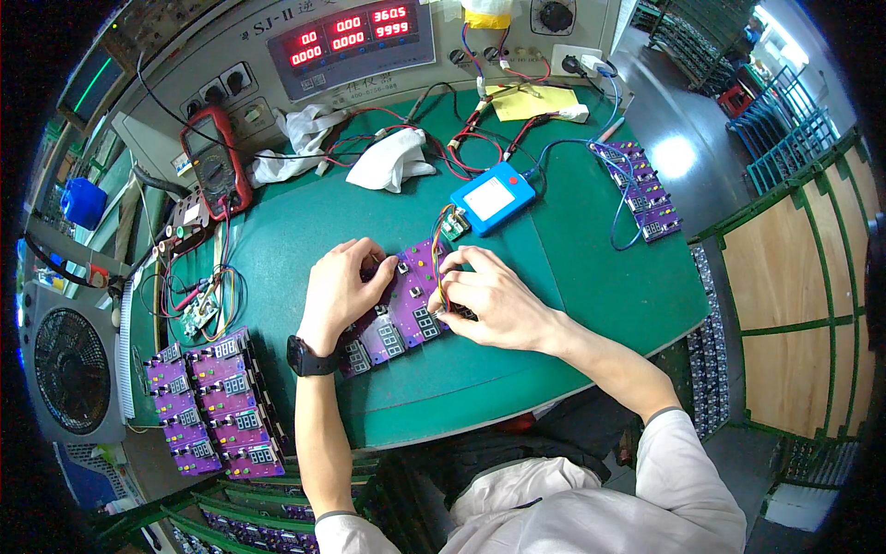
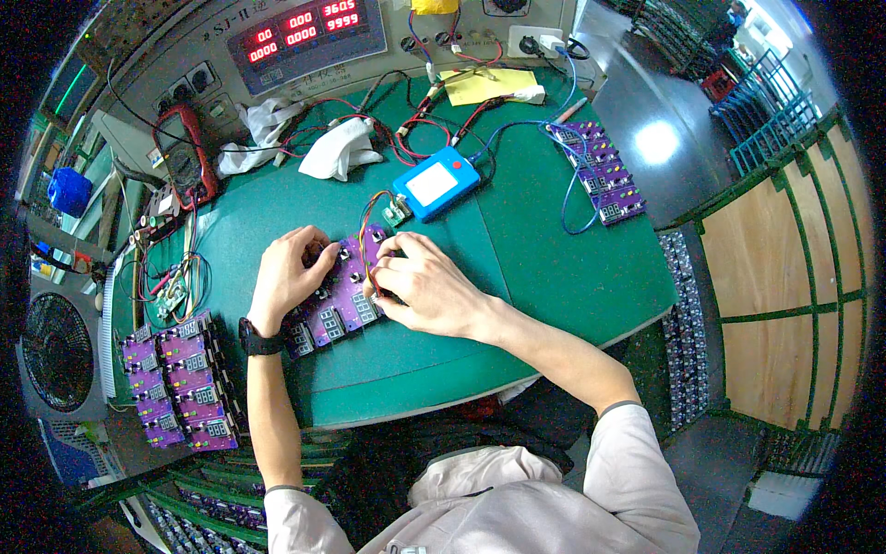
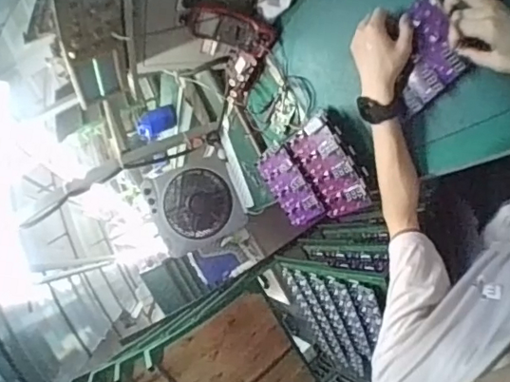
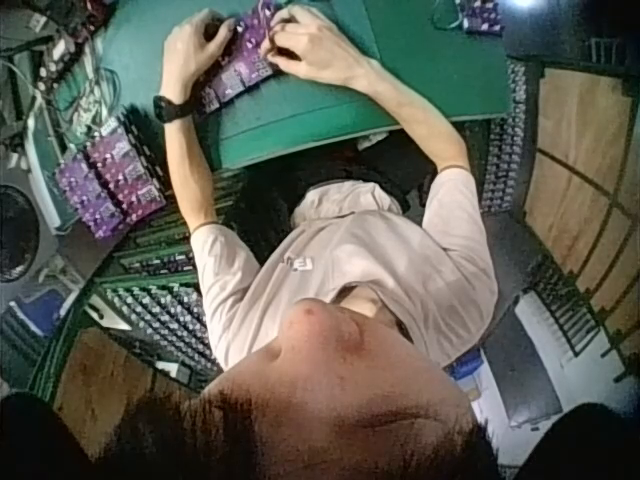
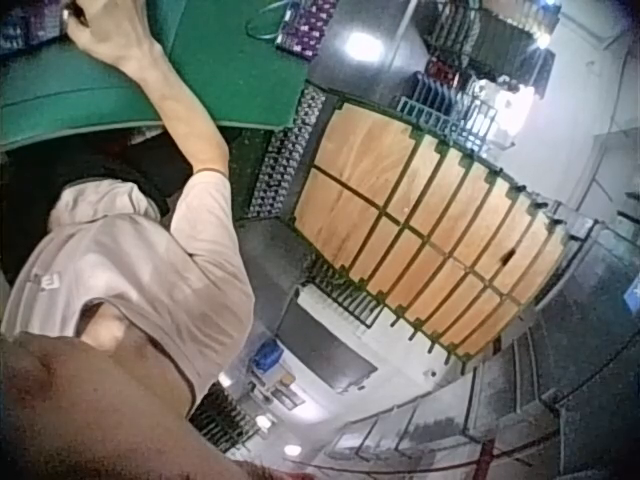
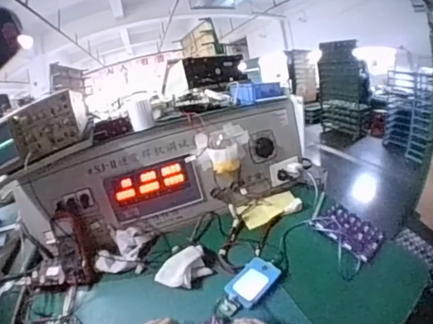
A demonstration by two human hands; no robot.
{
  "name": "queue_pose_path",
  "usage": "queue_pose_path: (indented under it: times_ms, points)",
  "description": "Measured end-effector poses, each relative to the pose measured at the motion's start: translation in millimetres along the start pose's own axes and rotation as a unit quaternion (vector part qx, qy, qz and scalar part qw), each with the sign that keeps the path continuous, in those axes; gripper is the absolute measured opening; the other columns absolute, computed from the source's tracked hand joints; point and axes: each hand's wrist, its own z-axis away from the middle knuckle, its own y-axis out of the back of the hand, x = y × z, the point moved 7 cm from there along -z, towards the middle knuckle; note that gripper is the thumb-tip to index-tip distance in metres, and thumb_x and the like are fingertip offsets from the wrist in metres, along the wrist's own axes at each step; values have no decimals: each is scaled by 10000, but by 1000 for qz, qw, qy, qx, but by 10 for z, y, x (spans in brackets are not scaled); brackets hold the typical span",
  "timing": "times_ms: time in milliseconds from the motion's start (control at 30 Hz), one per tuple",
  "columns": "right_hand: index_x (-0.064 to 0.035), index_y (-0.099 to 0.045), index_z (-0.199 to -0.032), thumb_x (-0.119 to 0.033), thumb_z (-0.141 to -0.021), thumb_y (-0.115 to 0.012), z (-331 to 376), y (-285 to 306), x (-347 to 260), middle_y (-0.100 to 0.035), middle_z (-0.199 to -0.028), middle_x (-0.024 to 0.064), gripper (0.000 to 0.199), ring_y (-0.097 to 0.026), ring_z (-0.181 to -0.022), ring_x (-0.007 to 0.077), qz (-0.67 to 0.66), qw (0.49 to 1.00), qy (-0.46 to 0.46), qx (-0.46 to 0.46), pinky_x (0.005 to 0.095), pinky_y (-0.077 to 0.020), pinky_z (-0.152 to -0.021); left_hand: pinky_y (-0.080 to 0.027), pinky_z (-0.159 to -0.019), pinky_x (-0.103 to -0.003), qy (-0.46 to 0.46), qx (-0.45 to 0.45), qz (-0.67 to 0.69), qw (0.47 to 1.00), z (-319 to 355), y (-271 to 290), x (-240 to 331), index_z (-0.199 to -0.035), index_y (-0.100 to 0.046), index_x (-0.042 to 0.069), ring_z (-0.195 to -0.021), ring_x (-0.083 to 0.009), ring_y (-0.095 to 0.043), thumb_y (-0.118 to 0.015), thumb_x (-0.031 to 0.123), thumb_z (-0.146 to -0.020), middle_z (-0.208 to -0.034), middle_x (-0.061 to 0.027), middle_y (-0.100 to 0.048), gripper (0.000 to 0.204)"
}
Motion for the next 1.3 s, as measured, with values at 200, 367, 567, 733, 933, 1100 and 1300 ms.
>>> queue_pose_path:
  times_ms: [200,367,567,733,933,1100,1300]
  points:
    - [-88,-752,-976,-131,-848,-832,3,-23,12,-730,-1038,35,156,-616,-1220,285,3,1000,-1,-5,463,-472,-1108,-577,-771,-451,-1,1,-5,1000,12,20,13,-936,-731,54,-860,-349,-734,-741,387,-974,-878,-146,-747,335]
    - [-88,-753,-978,-121,-847,-828,-7,-6,-9,-726,-1028,42,154,-625,-1203,295,5,1000,17,-4,472,-470,-1109,-575,-776,-457,-3,-3,3,1000,9,12,3,-926,-732,53,-865,-355,-733,-736,384,-977,-874,-150,-747,335]
    - [-84,-755,-990,-115,-851,-824,-31,-1,-8,-725,-1024,48,158,-633,-1187,299,6,1000,22,-16,481,-461,-1116,-569,-788,-476,-9,-4,-6,1000,-2,6,15,-922,-732,55,-872,-368,-730,-730,379,-979,-878,-160,-745,329]
    - [-35,-708,-1010,-158,-881,-771,-72,30,-85,-720,-1007,125,189,-630,-1156,341,40,997,59,-16,509,-441,-1143,-569,-788,-476,-8,4,-7,1000,16,18,0,-926,-733,58,-870,-375,-726,-728,387,-978,-883,-165,-740,333]
    - [-28,-700,-1020,-151,-872,-772,-120,24,-100,-721,-1016,130,205,-625,-1169,353,42,996,66,-47,519,-429,-1159,-571,-785,-477,-15,9,-3,1000,12,9,3,-929,-732,57,-874,-374,-728,-730,385,-976,-886,-164,-742,332]
    - [-25,-700,-1020,-146,-869,-770,-130,22,-107,-721,-1020,132,206,-624,-1172,356,35,996,57,-61,519,-428,-1163,-575,-793,-480,-17,4,-2,1000,6,5,-2,-932,-734,57,-881,-376,-732,-733,377,-974,-899,-165,-749,323]
    - [-20,-699,-1006,-144,-865,-774,-99,7,-106,-720,-1020,135,202,-626,-1165,358,35,997,56,-42,516,-434,-1160,-576,-783,-480,-10,-1,3,1000,4,-1,-15,-944,-740,57,-868,-379,-732,-741,373,-969,-906,-162,-753,317]
